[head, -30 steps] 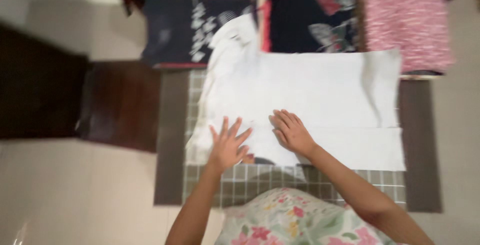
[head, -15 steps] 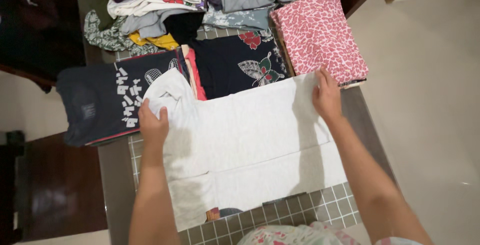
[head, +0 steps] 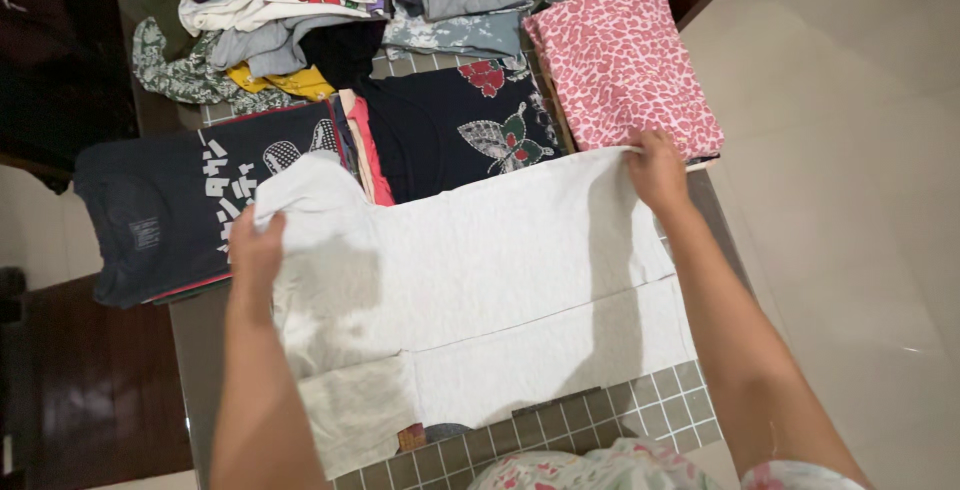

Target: The person folds various t-shirts by hand on a table, including white graphic, grey, and cream-colored garments, and stacks them with other organized laundry.

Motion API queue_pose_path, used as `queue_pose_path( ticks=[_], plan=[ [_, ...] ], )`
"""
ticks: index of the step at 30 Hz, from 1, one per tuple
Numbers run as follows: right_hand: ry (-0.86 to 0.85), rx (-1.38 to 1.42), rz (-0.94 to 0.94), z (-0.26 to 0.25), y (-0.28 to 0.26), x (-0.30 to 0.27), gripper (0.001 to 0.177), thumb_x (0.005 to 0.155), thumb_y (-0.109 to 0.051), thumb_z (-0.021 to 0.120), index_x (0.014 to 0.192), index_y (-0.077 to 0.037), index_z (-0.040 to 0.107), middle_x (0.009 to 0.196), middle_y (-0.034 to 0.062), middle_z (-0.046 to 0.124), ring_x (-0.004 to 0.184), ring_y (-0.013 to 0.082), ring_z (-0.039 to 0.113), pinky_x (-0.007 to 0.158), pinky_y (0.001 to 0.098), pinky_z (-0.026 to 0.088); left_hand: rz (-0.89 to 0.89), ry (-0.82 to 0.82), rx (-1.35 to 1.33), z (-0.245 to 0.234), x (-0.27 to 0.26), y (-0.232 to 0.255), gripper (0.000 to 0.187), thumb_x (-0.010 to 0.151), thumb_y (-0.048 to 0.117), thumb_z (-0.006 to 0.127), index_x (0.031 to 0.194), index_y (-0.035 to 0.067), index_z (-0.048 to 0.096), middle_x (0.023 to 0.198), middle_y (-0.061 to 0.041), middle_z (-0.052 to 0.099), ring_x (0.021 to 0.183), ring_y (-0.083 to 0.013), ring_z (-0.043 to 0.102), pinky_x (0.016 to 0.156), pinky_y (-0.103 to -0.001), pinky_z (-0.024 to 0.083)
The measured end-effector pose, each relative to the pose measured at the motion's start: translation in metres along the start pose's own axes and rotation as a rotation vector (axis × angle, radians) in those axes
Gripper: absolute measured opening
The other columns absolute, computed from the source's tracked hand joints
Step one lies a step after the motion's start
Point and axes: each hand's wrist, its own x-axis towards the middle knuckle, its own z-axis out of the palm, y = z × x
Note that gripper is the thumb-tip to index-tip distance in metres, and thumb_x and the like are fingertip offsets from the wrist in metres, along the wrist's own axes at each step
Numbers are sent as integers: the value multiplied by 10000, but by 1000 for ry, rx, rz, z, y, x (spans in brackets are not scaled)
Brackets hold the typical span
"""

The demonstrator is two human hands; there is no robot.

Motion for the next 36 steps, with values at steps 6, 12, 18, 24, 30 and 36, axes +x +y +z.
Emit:
queue_pose_path(
  ticks=[6, 12, 18, 24, 30, 36],
  plan=[
    [-185, 530, 446, -6, 35, -25, 95, 979, -2, 639, 1056, -4, 583, 745, 120, 649, 580, 178, 660, 523, 322, 524, -194, -92, -496, -59, -54, 39, 273, 994, 83, 628, 1266, 66, 641, 1163, -48, 692, 997, -124, 651, 834, -285, 533],
    [-9, 813, 259, -16, 75, -106, 112, 1008, 60, 607, 1073, -27, 637, 1033, 23, 693, 907, 124, 697, 811, 260, 580, -129, 2, -856, -80, -139, 14, 253, 945, 14, 553, 1178, 31, 651, 1347, -92, 650, 1166, -188, 644, 980, -352, 536],
    [-93, 609, 355, -5, 96, -223, 193, 923, 99, 638, 1011, -66, 685, 1125, 52, 704, 921, 110, 627, 822, 257, 518, 244, 170, -215, -74, -249, -10, 265, 784, -175, 612, 947, 34, 600, 1323, -119, 596, 1294, -280, 582, 1066, -365, 486],
    [-41, 583, 288, 6, 93, -235, 222, 925, 138, 600, 975, -61, 687, 1186, 71, 717, 1020, 121, 661, 860, 271, 516, 49, 85, 2, -71, -265, 11, 300, 717, -190, 553, 928, 2, 645, 1354, -120, 618, 1119, -246, 639, 717, -277, 517],
    [40, 661, 271, -28, 79, -223, 157, 991, 88, 666, 979, -69, 653, 1176, 69, 718, 986, 98, 641, 825, 239, 503, 97, 271, -123, -69, -281, 40, 255, 781, -208, 517, 929, -10, 583, 1328, -120, 638, 1164, -243, 645, 799, -289, 534],
    [-93, 666, 519, -19, 89, -254, 183, 976, 116, 588, 976, -51, 663, 1241, 74, 738, 835, 113, 554, 689, 267, 416, -70, 283, -336, -45, -318, 8, 309, 724, -205, 475, 945, -16, 579, 1287, -127, 641, 1096, -225, 642, 731, -289, 564]
  ],
)
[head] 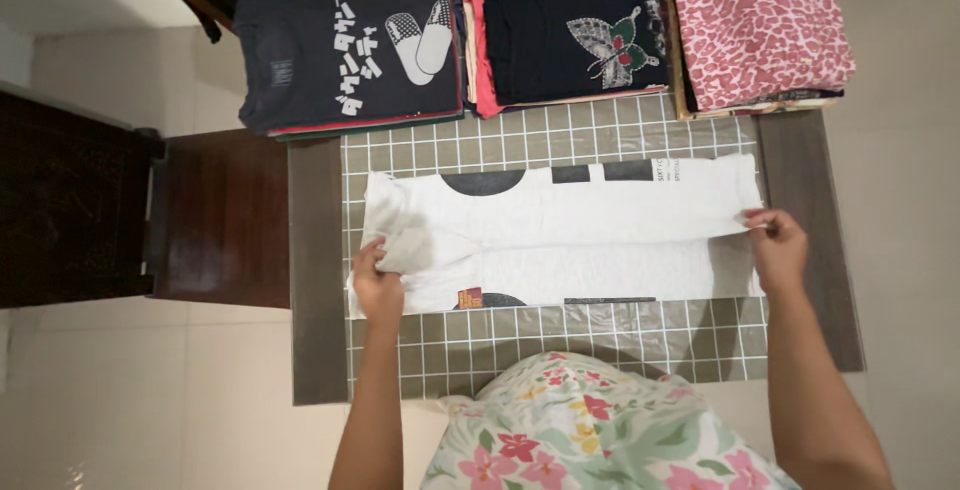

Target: The person folds various t-shirts by hand on a table, including white graphic, grey, and cream-colored garments, and stacks them with other organized laundry.

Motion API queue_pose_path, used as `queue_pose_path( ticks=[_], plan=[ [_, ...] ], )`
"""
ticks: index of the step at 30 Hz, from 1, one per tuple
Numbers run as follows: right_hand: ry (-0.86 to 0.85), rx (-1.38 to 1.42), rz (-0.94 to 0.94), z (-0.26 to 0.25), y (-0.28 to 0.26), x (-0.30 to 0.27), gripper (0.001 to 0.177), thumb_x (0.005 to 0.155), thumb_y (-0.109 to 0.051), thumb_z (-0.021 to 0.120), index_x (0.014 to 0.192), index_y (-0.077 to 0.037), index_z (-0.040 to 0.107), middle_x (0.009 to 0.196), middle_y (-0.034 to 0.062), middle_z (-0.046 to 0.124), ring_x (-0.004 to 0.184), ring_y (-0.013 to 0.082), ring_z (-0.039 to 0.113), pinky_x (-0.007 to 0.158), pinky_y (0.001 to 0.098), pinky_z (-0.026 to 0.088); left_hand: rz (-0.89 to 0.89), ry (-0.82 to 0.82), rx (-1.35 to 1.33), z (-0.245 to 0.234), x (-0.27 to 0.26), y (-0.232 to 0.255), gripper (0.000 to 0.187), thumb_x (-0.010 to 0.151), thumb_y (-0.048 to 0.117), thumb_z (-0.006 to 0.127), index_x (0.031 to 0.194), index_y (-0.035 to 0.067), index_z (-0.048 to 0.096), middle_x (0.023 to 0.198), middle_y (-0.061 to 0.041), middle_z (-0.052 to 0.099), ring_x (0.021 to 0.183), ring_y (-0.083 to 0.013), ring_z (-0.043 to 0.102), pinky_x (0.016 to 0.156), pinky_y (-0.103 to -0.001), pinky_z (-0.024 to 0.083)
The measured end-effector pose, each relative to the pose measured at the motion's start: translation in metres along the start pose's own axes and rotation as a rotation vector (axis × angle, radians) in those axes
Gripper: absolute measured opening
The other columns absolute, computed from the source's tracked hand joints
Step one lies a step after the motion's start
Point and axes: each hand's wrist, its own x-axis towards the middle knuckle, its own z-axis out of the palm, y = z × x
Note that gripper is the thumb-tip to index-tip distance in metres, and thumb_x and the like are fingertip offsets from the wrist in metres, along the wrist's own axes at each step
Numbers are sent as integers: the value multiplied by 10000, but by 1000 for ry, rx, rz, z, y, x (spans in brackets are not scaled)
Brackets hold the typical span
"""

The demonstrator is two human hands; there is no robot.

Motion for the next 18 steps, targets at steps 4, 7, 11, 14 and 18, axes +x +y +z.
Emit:
queue_pose_path(
  ticks=[4, 7, 11, 14, 18],
  plan=[
    [-5, -2, -108, 2, 5, 5, 198, 960, 141, 570, 968, -38, 655, 1230, 89, 737, 935, 94, 605, 806, 234, 465, 35, -13, -57, -4, 6, -26, 368, 744, -217, 444, 1021, -5, 562, 1312, -130, 657, 1134, -233, 636, 872, -301, 529],
    [-11, 49, -167, -4, -2, 10, 176, 970, 125, 609, 958, -47, 645, 1193, 81, 719, 1006, 87, 652, 877, 230, 517, 130, -6, 44, -8, 11, -18, 360, 769, -227, 449, 1023, -1, 569, 1314, -145, 667, 1153, -236, 635, 860, -296, 506],
    [27, 43, -212, -7, -5, 1, 178, 977, 137, 599, 978, -36, 644, 1209, 91, 722, 1015, 102, 648, 890, 245, 509, 157, 12, 77, -12, 7, 6, 288, 841, -212, 494, 980, 23, 584, 1298, -131, 676, 1126, -222, 654, 819, -279, 529],
    [35, -83, -145, -2, -5, -8, 156, 975, 110, 602, 963, -37, 655, 1193, 86, 736, 946, 123, 642, 831, 262, 509, -175, -46, 64, -14, 4, 13, 371, 737, -202, 427, 973, 19, 608, 1301, -88, 660, 977, -214, 669, 634, -308, 527],
    [31, -356, -297, 5, -9, -15, 186, 911, 96, 570, 899, -60, 671, 1115, 89, 726, 1018, 200, 693, 888, 333, 547, -54, -93, 283, -19, 0, 10, 408, 698, -217, 458, 990, -4, 649, 1278, -93, 698, 1037, -232, 671, 687, -337, 502]
  ],
)
